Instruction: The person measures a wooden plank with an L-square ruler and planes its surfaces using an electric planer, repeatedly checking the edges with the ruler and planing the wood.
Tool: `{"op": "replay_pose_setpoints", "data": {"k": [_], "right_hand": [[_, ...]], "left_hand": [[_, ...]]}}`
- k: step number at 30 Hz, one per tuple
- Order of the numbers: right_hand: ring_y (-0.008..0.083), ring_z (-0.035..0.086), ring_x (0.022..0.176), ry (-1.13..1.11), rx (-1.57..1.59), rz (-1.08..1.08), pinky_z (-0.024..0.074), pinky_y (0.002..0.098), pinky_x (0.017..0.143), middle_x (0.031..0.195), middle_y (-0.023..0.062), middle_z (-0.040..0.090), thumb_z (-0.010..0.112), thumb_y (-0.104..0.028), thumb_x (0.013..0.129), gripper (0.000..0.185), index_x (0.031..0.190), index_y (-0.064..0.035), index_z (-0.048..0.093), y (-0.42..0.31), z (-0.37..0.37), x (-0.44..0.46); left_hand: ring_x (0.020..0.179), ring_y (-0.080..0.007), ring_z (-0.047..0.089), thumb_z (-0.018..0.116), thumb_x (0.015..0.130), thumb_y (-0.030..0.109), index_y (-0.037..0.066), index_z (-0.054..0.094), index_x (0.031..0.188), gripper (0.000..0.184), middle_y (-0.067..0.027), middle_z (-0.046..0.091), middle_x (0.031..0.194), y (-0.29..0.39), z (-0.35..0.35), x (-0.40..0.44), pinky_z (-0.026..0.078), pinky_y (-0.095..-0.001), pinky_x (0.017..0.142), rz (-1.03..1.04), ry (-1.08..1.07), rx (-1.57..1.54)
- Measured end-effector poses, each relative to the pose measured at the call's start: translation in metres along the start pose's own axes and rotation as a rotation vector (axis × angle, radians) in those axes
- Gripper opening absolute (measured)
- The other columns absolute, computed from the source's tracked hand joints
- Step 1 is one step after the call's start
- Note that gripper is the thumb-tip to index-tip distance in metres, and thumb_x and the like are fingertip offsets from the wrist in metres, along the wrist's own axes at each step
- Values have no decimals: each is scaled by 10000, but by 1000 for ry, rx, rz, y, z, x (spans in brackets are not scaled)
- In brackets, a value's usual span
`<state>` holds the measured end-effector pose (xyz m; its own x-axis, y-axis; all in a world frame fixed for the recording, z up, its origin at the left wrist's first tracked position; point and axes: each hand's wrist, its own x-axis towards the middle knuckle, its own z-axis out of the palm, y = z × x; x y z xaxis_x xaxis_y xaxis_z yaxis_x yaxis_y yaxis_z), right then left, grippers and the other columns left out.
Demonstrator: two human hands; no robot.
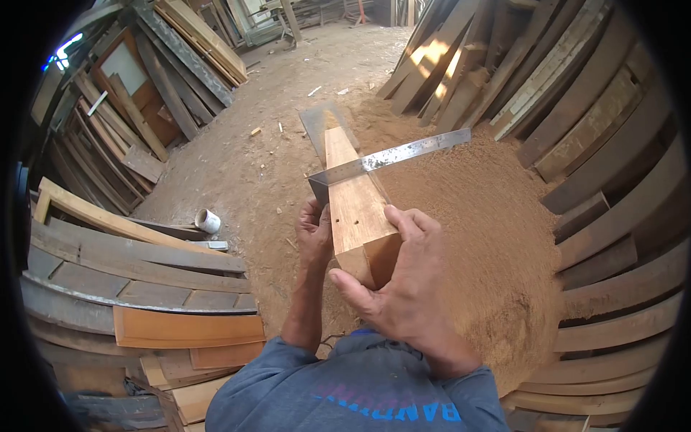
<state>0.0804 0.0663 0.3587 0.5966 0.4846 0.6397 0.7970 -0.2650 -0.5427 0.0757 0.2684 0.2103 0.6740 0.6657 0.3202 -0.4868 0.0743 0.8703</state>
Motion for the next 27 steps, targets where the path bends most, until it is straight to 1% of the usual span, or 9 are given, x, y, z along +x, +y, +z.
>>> {"op": "replay_pose_setpoints", "data": {"k": [7,10,13,16,17,19,22,25,27], "right_hand": [[420,496,1246,-3,9,-31,433,514,1053,1355,279,451,940,-364,683,1049,1459,40,362,3,0,-2],[443,513,1286,-2,27,13,434,520,1082,1415,302,463,934,-326,689,1059,1482,40,335,9,3,-12],[441,527,1317,-63,103,97,432,507,1104,1451,311,471,912,-276,707,1045,1506,42,319,20,-2,-46],[436,527,1326,-168,112,268,435,497,1106,1439,306,489,876,-236,727,1026,1524,49,298,33,-13,-108],[443,527,1321,-239,37,351,438,497,1103,1435,306,495,867,-234,733,1021,1529,46,293,38,-16,-132],[457,529,1312,-391,-102,517,444,497,1096,1426,306,506,848,-229,744,1011,1538,40,283,52,-20,-184],[482,520,1305,-547,-135,785,447,501,1093,1421,313,513,822,-231,762,995,1555,13,274,97,3,-267],[470,472,1373,-637,-170,869,392,492,1161,1458,323,489,814,-250,771,993,1566,9,279,137,31,-320],[479,499,1331,-662,-193,888,422,502,1124,1446,319,498,806,-250,782,986,1570,-3,267,149,44,-336]], "left_hand": [[864,-44,624,655,1040,148,26,618,1102,142,-13,704,997,6,6,-4,539,-239,785,-17,-8,36],[851,-47,608,664,1033,141,24,617,1117,152,-4,694,993,1,6,-11,528,-241,789,-29,-19,46],[844,-49,588,680,1019,131,22,623,1113,155,5,685,991,-25,-16,-25,513,-235,788,-139,-62,108],[850,-51,573,682,1014,135,29,635,1092,139,22,671,962,-35,-24,-44,496,-227,784,-180,95,155],[869,-50,576,665,1023,145,39,631,1082,126,29,656,962,-19,-30,-50,488,-223,793,-260,20,122],[843,-50,574,644,1031,135,59,623,1106,109,26,644,972,-30,-60,-63,485,-225,770,-231,115,144],[776,-64,583,617,1042,122,54,586,1136,120,-3,644,981,-32,-93,-77,509,-240,725,-187,223,151],[707,-76,577,585,1055,125,48,549,1132,115,-30,642,958,-20,-98,-88,519,-242,641,-126,345,113],[693,-79,579,567,1063,132,47,525,1126,114,-48,642,968,-15,-114,-98,514,-235,595,-133,396,112]]}}
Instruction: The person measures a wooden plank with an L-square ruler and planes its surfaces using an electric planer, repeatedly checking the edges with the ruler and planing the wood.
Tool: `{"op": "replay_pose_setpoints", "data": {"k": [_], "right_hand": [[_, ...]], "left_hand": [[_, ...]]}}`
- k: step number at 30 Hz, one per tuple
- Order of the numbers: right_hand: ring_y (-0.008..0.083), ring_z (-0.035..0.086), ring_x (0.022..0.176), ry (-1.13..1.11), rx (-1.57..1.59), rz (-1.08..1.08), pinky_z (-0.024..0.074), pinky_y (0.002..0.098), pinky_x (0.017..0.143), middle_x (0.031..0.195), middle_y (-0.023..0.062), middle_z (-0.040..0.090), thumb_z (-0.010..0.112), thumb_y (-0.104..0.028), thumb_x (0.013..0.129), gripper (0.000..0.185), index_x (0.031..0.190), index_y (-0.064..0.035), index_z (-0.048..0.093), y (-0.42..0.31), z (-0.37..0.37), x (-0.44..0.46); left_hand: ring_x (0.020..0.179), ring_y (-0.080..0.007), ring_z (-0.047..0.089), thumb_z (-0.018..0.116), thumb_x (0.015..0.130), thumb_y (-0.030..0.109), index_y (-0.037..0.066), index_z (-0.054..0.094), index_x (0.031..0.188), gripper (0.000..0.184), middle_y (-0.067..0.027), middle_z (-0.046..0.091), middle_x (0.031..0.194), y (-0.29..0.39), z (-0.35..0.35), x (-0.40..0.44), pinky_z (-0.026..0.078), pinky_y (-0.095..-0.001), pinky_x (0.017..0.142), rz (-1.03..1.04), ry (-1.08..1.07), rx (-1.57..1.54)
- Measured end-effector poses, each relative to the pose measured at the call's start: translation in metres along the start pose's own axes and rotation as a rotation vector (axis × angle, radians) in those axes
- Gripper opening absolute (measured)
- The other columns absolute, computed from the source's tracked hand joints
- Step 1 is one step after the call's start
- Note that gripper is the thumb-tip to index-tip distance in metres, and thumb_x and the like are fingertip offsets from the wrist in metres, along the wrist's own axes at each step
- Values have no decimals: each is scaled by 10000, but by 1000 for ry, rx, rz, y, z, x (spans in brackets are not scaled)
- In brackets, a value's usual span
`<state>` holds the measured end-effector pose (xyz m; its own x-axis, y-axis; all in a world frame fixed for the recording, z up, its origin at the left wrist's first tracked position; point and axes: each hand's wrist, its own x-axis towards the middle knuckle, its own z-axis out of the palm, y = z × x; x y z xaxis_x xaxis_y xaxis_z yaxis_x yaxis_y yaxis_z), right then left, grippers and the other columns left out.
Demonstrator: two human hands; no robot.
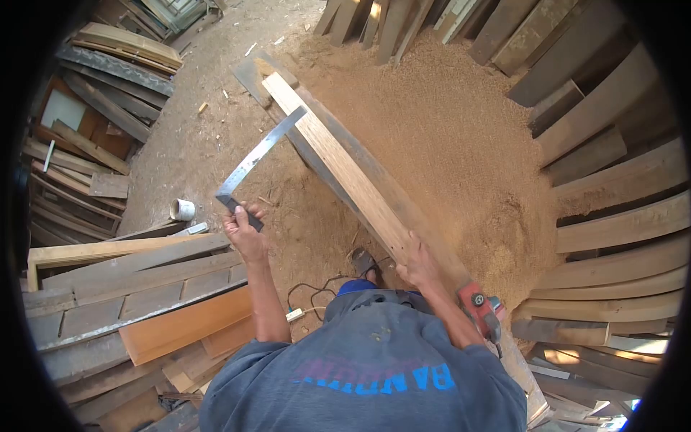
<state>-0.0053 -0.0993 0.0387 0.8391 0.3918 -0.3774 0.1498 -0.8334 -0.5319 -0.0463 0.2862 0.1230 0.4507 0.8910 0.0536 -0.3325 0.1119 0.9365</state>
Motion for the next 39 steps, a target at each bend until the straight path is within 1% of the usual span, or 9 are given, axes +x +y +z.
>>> {"op": "replay_pose_setpoints", "data": {"k": [5,9,13,15,19,24,30,33,39], "right_hand": [[452,527,1307,19,98,-93,453,497,1086,1411,314,529,779,-296,809,877,1512,17,359,37,-17,-9],[393,587,1271,-72,111,131,465,450,1077,1333,264,617,801,-365,808,748,1395,9,527,105,-109,-68],[346,695,1054,-538,42,403,544,437,917,1105,230,713,823,-392,753,680,1232,50,628,202,-148,-157],[314,715,903,-297,262,153,561,433,823,986,195,737,823,-322,759,565,1169,36,669,253,-115,-210],[228,707,809,-67,225,230,567,398,746,884,116,732,809,-223,775,469,1176,-11,690,292,-50,-232],[278,719,884,-246,332,421,569,405,831,1031,156,736,814,-184,726,478,1148,-3,681,287,-53,-217],[91,585,621,-197,1074,353,502,288,570,790,13,632,626,-292,1007,316,1196,-39,648,204,-110,-166],[84,563,613,-240,886,255,479,270,550,784,-3,597,520,-351,1075,367,1255,-44,610,168,-130,-131],[90,549,601,-133,698,-14,452,273,512,772,-2,589,569,-319,1040,359,1228,-15,603,103,-132,-89]], "left_hand": [[635,-57,532,553,1073,169,69,465,1158,158,-66,637,980,-11,-20,-33,434,-198,479,-93,136,144],[1066,-193,602,643,1033,246,48,385,1439,521,-156,573,1302,-92,-22,-81,535,-353,912,-6,45,477],[1144,-199,579,691,996,302,-34,168,1624,884,-112,576,1292,-124,32,-172,479,-339,1004,-166,-118,672],[1183,-213,608,681,998,274,-23,134,1639,894,-140,602,1344,-85,74,-213,499,-338,1004,-559,-258,739],[937,-215,694,698,962,282,32,157,1652,912,-184,709,1201,-228,46,-258,552,-334,863,-217,-323,725],[1011,-191,696,662,978,234,-2,117,1645,892,-186,700,1255,-225,53,-264,544,-307,893,-411,-456,645],[1050,-184,680,683,948,176,1,63,1649,952,-160,685,1295,-201,41,-249,524,-298,927,-524,-623,572],[1129,-281,664,768,880,230,41,25,1660,1093,-242,619,1352,-174,33,-255,516,-354,977,-331,-831,413],[1207,-529,557,865,766,379,162,36,1675,1250,-366,498,1296,-175,44,-281,491,-505,1022,-395,-740,1281]]}}
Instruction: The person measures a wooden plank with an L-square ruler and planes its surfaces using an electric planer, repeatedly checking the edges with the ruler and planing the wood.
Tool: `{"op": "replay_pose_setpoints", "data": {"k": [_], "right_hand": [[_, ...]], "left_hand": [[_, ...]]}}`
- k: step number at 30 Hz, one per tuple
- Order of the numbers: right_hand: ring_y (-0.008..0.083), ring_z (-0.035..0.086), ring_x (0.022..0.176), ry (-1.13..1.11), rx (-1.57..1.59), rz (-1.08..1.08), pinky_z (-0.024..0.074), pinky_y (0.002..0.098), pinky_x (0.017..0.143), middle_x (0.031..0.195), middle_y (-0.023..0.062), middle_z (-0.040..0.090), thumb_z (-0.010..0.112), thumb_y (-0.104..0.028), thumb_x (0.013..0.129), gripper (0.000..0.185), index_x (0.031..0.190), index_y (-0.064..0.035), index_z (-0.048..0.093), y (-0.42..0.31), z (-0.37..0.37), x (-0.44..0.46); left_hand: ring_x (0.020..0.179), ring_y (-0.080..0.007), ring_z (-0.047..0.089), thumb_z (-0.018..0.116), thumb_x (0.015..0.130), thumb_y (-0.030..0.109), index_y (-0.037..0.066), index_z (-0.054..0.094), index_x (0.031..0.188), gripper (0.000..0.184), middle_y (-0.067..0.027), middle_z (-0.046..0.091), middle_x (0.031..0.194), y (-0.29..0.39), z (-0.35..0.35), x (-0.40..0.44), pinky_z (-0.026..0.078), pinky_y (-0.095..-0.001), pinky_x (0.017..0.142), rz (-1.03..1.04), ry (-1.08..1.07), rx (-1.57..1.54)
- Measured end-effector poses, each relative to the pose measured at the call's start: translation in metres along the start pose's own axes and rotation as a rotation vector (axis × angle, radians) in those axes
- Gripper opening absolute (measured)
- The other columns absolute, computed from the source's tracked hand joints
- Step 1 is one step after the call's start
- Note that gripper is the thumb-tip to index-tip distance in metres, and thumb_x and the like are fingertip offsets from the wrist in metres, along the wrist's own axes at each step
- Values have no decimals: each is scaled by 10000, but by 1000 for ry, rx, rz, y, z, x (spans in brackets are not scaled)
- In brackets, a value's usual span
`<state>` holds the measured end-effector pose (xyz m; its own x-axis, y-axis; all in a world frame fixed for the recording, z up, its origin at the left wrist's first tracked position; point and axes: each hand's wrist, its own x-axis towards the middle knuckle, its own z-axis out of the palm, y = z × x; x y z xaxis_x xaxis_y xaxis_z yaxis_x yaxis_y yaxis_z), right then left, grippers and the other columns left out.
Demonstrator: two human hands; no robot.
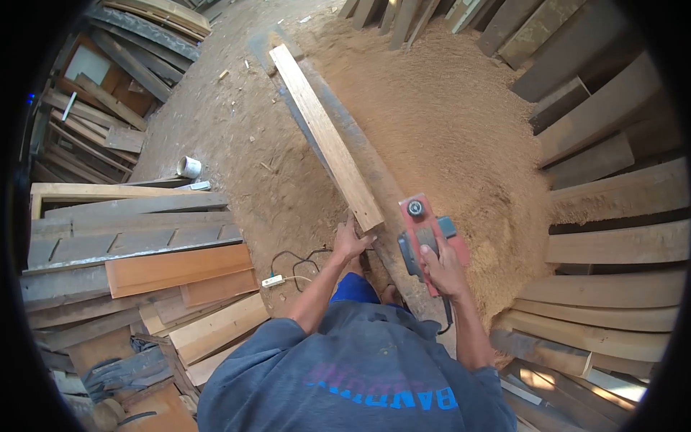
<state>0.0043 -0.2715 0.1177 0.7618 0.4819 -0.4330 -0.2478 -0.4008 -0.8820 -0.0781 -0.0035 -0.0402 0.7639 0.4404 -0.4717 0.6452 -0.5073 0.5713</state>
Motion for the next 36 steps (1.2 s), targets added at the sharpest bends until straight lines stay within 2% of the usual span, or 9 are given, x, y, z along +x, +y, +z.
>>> {"op": "replay_pose_setpoints", "data": {"k": [6,10,11,19,22,24,31,34,36], "right_hand": [[105,578,614,-105,98,56,488,289,556,770,10,604,568,-336,1031,373,1197,-4,599,-37,40,29],[139,620,623,-176,-76,-63,513,319,579,738,50,622,540,-427,1017,685,1522,22,424,-26,56,36],[170,648,642,-234,-103,-24,529,338,612,746,81,646,542,-441,1007,797,1596,35,293,-29,55,36],[425,721,881,-132,-240,-89,550,471,809,944,309,697,565,-415,967,782,1542,71,356,-79,95,123],[463,706,1008,-138,-311,-147,541,497,898,1031,368,682,558,-423,966,776,1555,38,352,-102,120,204],[309,681,760,-7,-298,-327,522,441,733,754,171,670,541,-379,1006,425,1136,4,672,-126,144,253],[162,673,706,-203,-229,-113,532,332,628,774,74,679,564,-502,1006,486,1071,-46,720,-233,169,354],[75,617,661,-328,150,-184,508,276,579,777,-10,638,561,-524,1012,488,1035,-61,713,-200,169,367],[64,580,644,-288,30,-160,494,267,570,769,-38,592,561,-466,1023,422,1008,-58,667,-183,159,353]], "left_hand": [[1200,-543,555,827,805,391,213,53,1678,1181,-372,488,1298,-3,11,16,487,-512,1017,9,103,-82],[1203,-562,542,813,816,348,242,64,1680,1148,-368,481,1312,-45,38,34,480,-531,1010,143,85,-160],[1203,-565,537,814,813,335,245,65,1680,1149,-363,487,1305,-50,41,33,480,-536,1006,160,89,-161],[1070,-474,572,820,732,252,152,445,1495,856,-259,547,1191,-39,36,23,512,-538,840,179,115,-283],[1049,-480,582,856,689,265,129,354,1564,1018,-309,531,1172,-40,43,28,510,-517,869,147,113,-99],[1067,-499,583,863,695,249,153,147,1662,1206,-365,506,1176,-35,39,27,496,-504,918,86,57,-154],[1086,-533,568,831,755,330,194,29,1680,1232,-381,496,1194,-28,17,29,464,-527,978,12,-65,-67],[1061,-529,568,823,763,353,197,38,1680,1218,-358,504,1175,-31,21,27,473,-530,964,20,-41,-49],[1046,-522,570,825,765,346,192,51,1680,1208,-341,512,1154,-29,19,27,484,-527,945,-21,-71,-87]]}}
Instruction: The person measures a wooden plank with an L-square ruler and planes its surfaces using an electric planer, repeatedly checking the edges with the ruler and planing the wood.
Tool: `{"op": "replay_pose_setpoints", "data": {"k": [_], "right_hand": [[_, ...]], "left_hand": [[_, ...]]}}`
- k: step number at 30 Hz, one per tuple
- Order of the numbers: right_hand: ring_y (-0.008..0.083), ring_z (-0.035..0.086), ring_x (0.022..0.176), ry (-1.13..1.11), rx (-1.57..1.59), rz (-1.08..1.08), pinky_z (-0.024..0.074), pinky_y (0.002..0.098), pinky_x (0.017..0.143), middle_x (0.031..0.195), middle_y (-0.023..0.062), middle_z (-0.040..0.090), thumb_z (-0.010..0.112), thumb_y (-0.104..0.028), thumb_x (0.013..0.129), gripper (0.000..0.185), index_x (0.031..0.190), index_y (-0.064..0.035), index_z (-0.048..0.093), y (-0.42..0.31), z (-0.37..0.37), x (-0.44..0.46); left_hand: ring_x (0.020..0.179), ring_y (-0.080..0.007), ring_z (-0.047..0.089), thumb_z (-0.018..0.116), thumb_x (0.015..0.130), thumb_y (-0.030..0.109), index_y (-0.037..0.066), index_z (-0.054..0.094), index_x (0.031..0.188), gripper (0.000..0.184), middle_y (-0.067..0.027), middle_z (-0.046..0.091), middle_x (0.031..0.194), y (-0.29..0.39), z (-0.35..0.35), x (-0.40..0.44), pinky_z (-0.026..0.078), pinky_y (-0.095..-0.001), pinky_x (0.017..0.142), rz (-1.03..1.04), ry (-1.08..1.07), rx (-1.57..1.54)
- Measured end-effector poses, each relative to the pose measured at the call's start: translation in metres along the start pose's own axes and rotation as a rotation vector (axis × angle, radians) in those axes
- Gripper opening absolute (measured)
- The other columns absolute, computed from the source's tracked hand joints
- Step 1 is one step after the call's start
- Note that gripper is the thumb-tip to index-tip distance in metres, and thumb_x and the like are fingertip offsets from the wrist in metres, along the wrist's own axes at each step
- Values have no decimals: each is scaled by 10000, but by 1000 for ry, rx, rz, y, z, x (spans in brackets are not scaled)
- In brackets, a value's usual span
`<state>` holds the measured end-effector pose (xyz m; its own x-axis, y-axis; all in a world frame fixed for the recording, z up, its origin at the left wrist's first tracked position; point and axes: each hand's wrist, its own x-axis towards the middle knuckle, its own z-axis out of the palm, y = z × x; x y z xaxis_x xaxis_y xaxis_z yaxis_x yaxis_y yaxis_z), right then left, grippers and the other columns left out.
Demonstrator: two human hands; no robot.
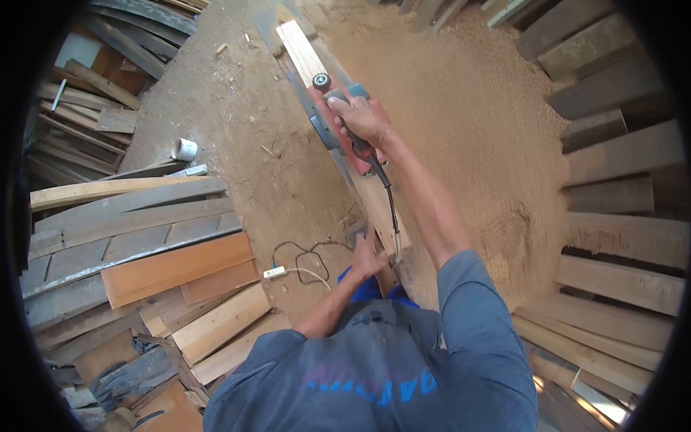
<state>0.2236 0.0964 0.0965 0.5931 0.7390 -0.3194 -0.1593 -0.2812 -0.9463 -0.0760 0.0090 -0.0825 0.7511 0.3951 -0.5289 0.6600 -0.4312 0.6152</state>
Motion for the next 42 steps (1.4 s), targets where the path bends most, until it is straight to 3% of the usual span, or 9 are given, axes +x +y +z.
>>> {"op": "replay_pose_setpoints", "data": {"k": [7,10,11,14,17,25,30,33,42], "right_hand": [[87,571,632,71,-104,-7,474,285,569,732,-21,578,510,-376,1042,332,1010,-70,634,49,-2,-146],[194,628,707,-12,-113,153,510,361,653,771,85,631,540,-320,998,489,1383,-47,411,68,-3,-236],[291,686,782,-93,-100,254,541,420,733,806,159,671,570,-315,969,821,1640,-35,189,59,-7,-267],[441,688,887,82,-324,-185,532,503,789,961,266,682,580,-316,961,813,1604,33,226,122,1,-341],[477,687,911,74,-230,-26,523,520,792,984,321,669,574,-344,970,718,1502,93,368,127,7,-379],[489,689,866,179,-184,20,526,508,776,875,317,665,567,-409,986,540,1203,84,602,69,17,-257],[448,716,881,209,-328,-104,531,512,785,866,298,687,530,-434,994,563,1216,76,622,55,24,-139],[235,640,647,288,-302,-131,518,402,630,695,125,628,523,-433,1017,467,1030,10,672,33,33,-64],[114,607,604,153,-242,-136,508,326,583,757,14,659,495,-455,1043,446,1096,-62,700,-42,30,115]], "left_hand": [[1051,-469,581,830,781,264,152,342,1591,952,-286,536,1128,-11,17,2,504,-487,933,144,185,-35],[1048,-427,586,820,795,232,111,506,1453,740,-253,549,1116,-33,37,13,503,-473,925,231,201,-167],[1038,-412,586,814,801,221,99,539,1403,673,-245,552,1110,-38,42,19,503,-469,916,222,195,-329],[936,-363,570,787,833,181,128,504,1500,726,-231,559,1092,-38,34,14,489,-456,854,264,183,-214],[893,-352,559,789,840,186,146,395,1591,849,-224,565,1061,-40,34,11,478,-457,830,142,150,-210],[874,-280,574,841,836,250,60,80,1660,1137,-175,590,1062,-89,29,0,504,-402,815,361,413,-516],[933,-194,619,787,915,246,-9,92,1645,1040,-106,607,1081,-82,-37,-17,521,-331,853,-95,194,-444],[878,-192,591,795,903,294,-12,107,1644,1056,-78,568,963,-95,-62,-8,517,-331,809,-131,251,-364],[855,-230,640,746,924,317,-24,160,1633,980,-109,640,942,-92,-118,12,531,-367,807,-224,397,-403]]}}
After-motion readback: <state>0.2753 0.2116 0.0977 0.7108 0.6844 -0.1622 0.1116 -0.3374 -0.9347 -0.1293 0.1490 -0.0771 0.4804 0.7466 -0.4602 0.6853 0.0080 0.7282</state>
